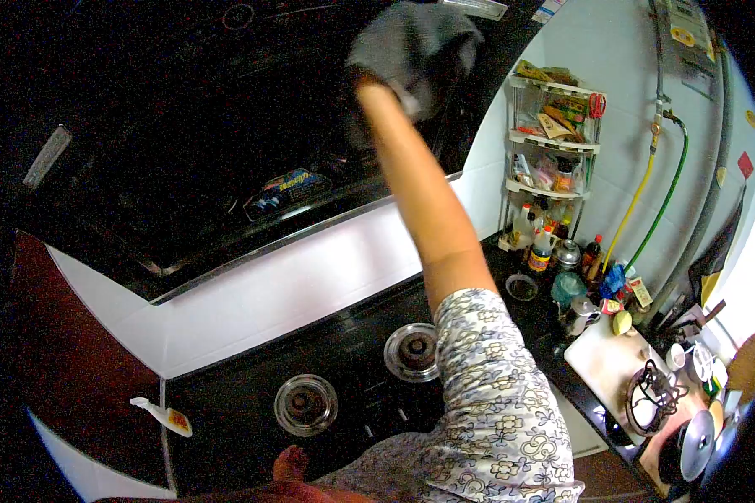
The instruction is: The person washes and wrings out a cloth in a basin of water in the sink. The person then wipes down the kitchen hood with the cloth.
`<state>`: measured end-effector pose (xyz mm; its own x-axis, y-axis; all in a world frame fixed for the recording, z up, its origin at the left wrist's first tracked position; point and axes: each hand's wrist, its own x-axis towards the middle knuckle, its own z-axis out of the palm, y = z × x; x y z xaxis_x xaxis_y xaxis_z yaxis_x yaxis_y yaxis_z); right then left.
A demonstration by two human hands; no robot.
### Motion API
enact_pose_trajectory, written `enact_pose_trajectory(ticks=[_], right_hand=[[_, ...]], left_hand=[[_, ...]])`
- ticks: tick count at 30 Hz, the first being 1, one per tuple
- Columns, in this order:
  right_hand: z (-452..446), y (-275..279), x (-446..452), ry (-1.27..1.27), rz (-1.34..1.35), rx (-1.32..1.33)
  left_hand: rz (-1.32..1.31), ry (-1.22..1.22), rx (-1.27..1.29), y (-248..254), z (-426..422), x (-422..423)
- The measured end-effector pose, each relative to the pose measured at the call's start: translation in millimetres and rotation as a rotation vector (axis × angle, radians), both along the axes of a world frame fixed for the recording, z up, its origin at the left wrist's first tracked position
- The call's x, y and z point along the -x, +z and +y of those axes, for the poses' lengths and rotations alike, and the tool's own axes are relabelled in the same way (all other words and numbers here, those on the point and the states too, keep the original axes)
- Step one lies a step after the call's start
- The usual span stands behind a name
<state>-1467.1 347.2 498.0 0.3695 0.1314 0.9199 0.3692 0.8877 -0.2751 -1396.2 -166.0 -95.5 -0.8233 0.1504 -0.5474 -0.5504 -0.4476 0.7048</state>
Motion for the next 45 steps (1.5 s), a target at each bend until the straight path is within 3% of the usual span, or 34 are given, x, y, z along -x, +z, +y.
enact_pose_trajectory(ticks=[6,8,9,11,13,16,18,19,23,24,25,31,34,35,41,45], right_hand=[[-99.7,-19.2,39.7,0.446,-0.108,-0.421],[-94.5,-18.4,22.6,0.526,-0.128,-0.513],[-86.6,-20.1,9.3,0.426,-0.169,-0.492],[-42.2,-16.5,0.1,0.618,-0.155,-0.506],[23.6,-15.2,0.6,0.38,-0.147,-0.408],[112.0,-14.4,18.3,0.018,-0.124,-0.254],[132.6,-15.6,35.9,0.154,0.01,-0.198],[145.4,-17.1,41.2,-0.049,-0.028,-0.199],[207.9,-30.5,67.6,0.736,0.348,-0.337],[203.8,-30.9,66.4,0.793,0.369,-0.308],[201.1,-31.9,62.9,0.775,0.351,-0.257],[125.6,-21.9,-10.8,0.612,0.217,-0.173],[103.9,-11.5,-39.4,0.636,0.177,-0.175],[97.3,-7.7,-44.0,0.653,0.171,-0.182],[88.8,27.9,-23.4,0.188,0.071,-0.133],[26.3,35.0,-11.1,0.064,-0.02,-0.436]], left_hand=[[-0.055,-0.012,-0.111,19.9,-2.1,7.6],[-0.006,-0.049,-0.151,11.4,-9.2,10.1],[0.033,-0.065,-0.17,-11.0,-17.8,15.1],[0.074,-0.086,-0.064,-32.0,-25.2,13.9],[0.08,-0.092,0.193,-40.6,-27.9,10.8],[0.005,-0.06,0.033,-44.4,-32.8,9.0],[-0.022,-0.088,-0.074,-47.9,-35.5,11.5],[-0.037,-0.108,-0.127,-51.3,-36.5,13.1],[-0.121,-0.289,-0.374,-82.1,-45.5,26.8],[-0.137,-0.341,-0.441,-94.5,-49.5,28.8],[-0.15,-0.392,-0.499,-106.1,-52.7,30.1],[0.081,-0.055,-0.379,-139.7,-36.0,-29.8],[-0.046,0.055,-0.139,-73.0,-11.6,-46.0],[-0.072,0.05,-0.115,-68.7,-6.9,-42.8],[0.044,-0.157,0.004,-34.0,46.3,14.7],[0.235,-0.339,0.118,-14.2,85.7,58.2]])
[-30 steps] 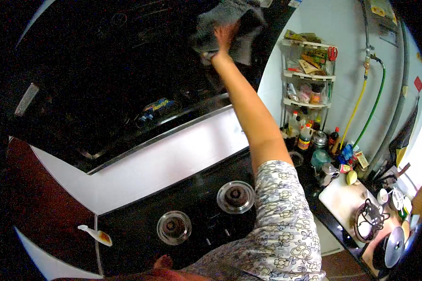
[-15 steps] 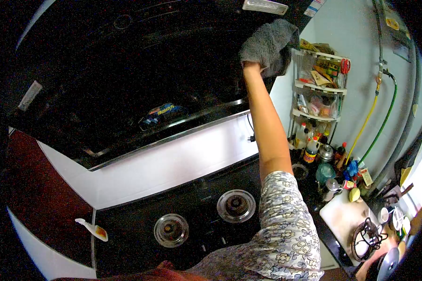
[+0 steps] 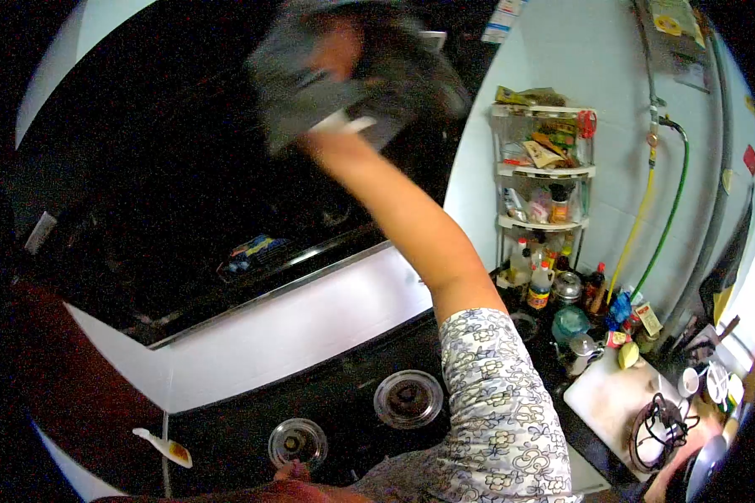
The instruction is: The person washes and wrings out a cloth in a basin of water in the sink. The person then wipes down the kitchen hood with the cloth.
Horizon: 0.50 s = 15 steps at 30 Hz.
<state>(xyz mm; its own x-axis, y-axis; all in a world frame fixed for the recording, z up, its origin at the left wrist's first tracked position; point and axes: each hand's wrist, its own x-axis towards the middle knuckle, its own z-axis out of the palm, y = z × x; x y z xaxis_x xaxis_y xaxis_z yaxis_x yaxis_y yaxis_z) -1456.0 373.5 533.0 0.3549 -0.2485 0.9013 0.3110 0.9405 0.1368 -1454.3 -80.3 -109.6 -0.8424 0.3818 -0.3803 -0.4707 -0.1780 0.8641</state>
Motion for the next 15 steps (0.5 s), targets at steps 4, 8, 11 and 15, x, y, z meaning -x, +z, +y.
enact_pose_trajectory(ticks=[4,8,11,15], right_hand=[[-27.3,18.6,-34.0,0.46,-0.388,-0.317],[27.6,55.6,-106.6,0.106,0.06,-0.416],[61.9,53.9,-126.4,-0.041,0.025,-0.082],[123.2,41.8,-123.9,-0.022,0.052,0.207]], left_hand=[[0.237,-0.136,0.094,-8.5,23.2,30.0],[0.421,-0.103,0.298,-66.8,17.2,39.5],[0.46,-0.057,0.41,-75.9,10.1,24.3],[-0.129,-0.084,-0.306,38.5,18.7,-37.9]])
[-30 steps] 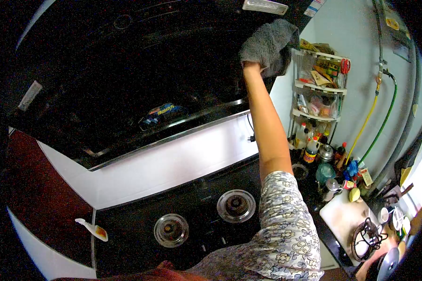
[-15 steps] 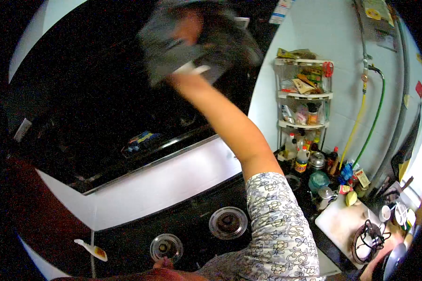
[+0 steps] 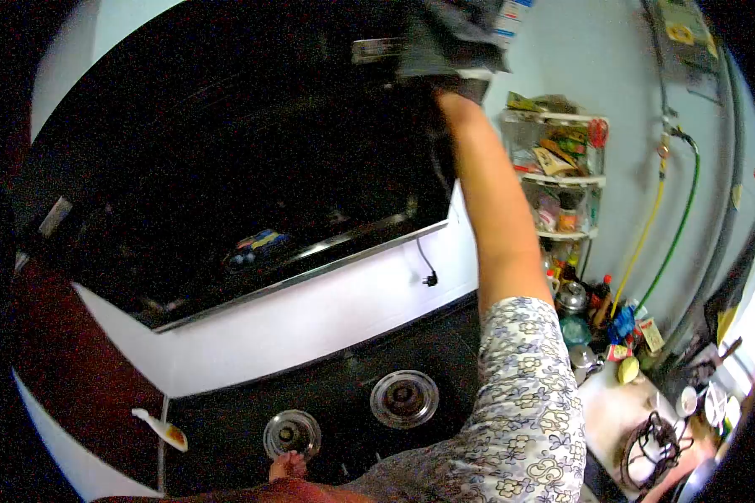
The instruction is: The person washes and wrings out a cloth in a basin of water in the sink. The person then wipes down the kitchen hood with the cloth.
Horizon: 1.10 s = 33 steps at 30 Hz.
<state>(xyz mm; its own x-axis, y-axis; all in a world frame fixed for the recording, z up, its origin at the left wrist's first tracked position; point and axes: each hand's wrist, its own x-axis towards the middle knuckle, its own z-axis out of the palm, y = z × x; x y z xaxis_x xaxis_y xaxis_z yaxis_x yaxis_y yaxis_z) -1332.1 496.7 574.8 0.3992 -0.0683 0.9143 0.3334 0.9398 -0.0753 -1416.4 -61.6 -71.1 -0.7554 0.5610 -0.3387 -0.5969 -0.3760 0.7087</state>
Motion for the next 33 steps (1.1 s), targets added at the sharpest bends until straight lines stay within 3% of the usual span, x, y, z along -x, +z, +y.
enact_pose_trajectory(ticks=[1,2,5,6,9,10,12,16,20,22,24,27,29,30,31,32,33], right_hand=[[10.3,-1.2,1.7,0.0,0.006,0.068],[19.9,-2.5,3.3,-0.006,0.011,0.13],[11.6,-2.0,20.3,-0.014,0.001,0.24],[0.8,-1.6,29.4,-0.015,-0.009,0.261],[-48.3,-0.4,65.1,-0.008,-0.054,0.278],[-70.0,-1.2,78.4,-0.005,-0.076,0.27],[-122.9,-2.2,107.1,0.018,-0.132,0.247],[-255.3,-0.5,170.9,0.146,-0.326,0.07],[-422.7,-18.7,109.6,0.608,-0.374,-0.585],[-451.0,-15.2,91.7,0.662,-0.387,-0.867],[-461.8,-12.4,94.0,0.8,-0.26,-0.982],[-462.0,1.8,36.3,1.843,-1.002,-0.481],[-423.2,14.8,22.7,2.246,-0.893,-0.41],[-387.7,32.0,30.8,2.153,-0.69,-0.275],[-341.5,41.4,38.8,1.703,-0.575,-0.278],[-301.0,37.2,44.8,0.992,-0.442,-0.273],[-259.4,35.0,47.8,0.548,-0.324,-0.215]], left_hand=[[-0.276,-0.032,-0.332,16.2,-1.7,-16.8],[-0.18,0.039,-0.128,7.3,-13.0,-26.3],[-0.217,-0.054,-0.349,7.4,-28.7,-53.8],[-0.178,0.091,-0.246,5.4,-31.3,-64.6],[-0.255,-0.102,-0.548,-24.9,-56.9,-60.8],[-0.195,0.062,-0.323,-22.8,-58.5,-68.0],[-0.069,0.388,0.135,47.8,-46.5,-93.0],[-0.047,0.4,-0.005,39.1,-80.5,-75.5],[-0.062,0.436,-0.05,41.5,-123.3,-69.0],[-0.076,0.453,-0.048,34.5,-146.4,-66.7],[-0.094,0.474,-0.021,27.2,-165.3,-65.8],[-0.151,0.487,0.014,24.8,-180.0,-62.5],[-0.163,0.474,0.029,30.3,-180.4,-62.7],[-0.15,0.461,0.037,36.6,-181.0,-64.1],[-0.133,0.452,0.037,43.3,-179.7,-63.8],[-0.118,0.464,0.058,50.7,-177.7,-63.0],[-0.103,0.479,0.079,58.9,-175.9,-62.6]])
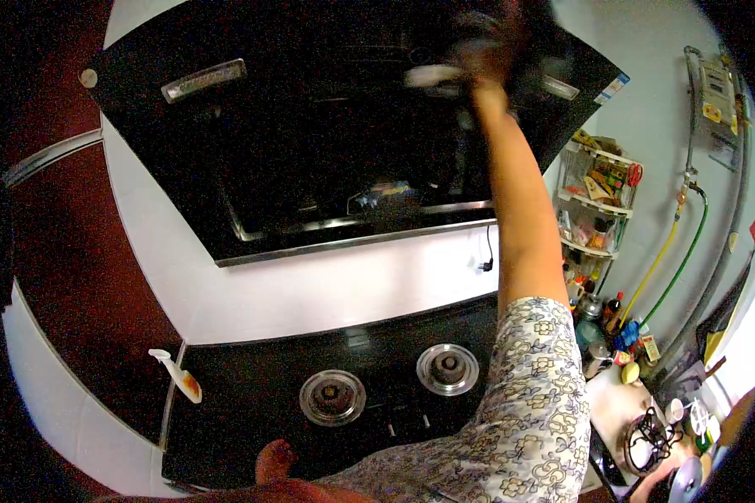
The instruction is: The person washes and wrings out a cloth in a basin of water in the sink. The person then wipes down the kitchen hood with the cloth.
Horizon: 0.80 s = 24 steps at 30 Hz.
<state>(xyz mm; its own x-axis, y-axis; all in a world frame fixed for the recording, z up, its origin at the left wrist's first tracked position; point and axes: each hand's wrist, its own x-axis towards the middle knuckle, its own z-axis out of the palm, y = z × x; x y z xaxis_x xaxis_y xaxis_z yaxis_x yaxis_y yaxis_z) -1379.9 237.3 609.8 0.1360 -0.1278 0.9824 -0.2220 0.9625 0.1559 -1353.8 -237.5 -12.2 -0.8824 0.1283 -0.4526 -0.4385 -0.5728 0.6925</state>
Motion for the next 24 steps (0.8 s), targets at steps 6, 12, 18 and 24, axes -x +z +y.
enact_pose_trajectory(ticks=[6,12,18,24], right_hand=[[98.9,-25.4,12.3,-0.508,0.166,0.384],[40.7,-28.3,58.7,-0.514,0.197,0.372],[-73.3,-35.1,101.7,-0.344,0.151,0.082],[-162.1,-40.3,42.8,-0.152,0.109,-0.452]], left_hand=[[-0.023,-0.021,0.047,8.2,10.9,15.0],[0.019,-0.125,-0.011,-7.0,13.7,23.2],[0.021,-0.158,-0.034,-24.7,9.6,35.0],[0.026,-0.208,0.09,-28.6,19.4,37.3]])
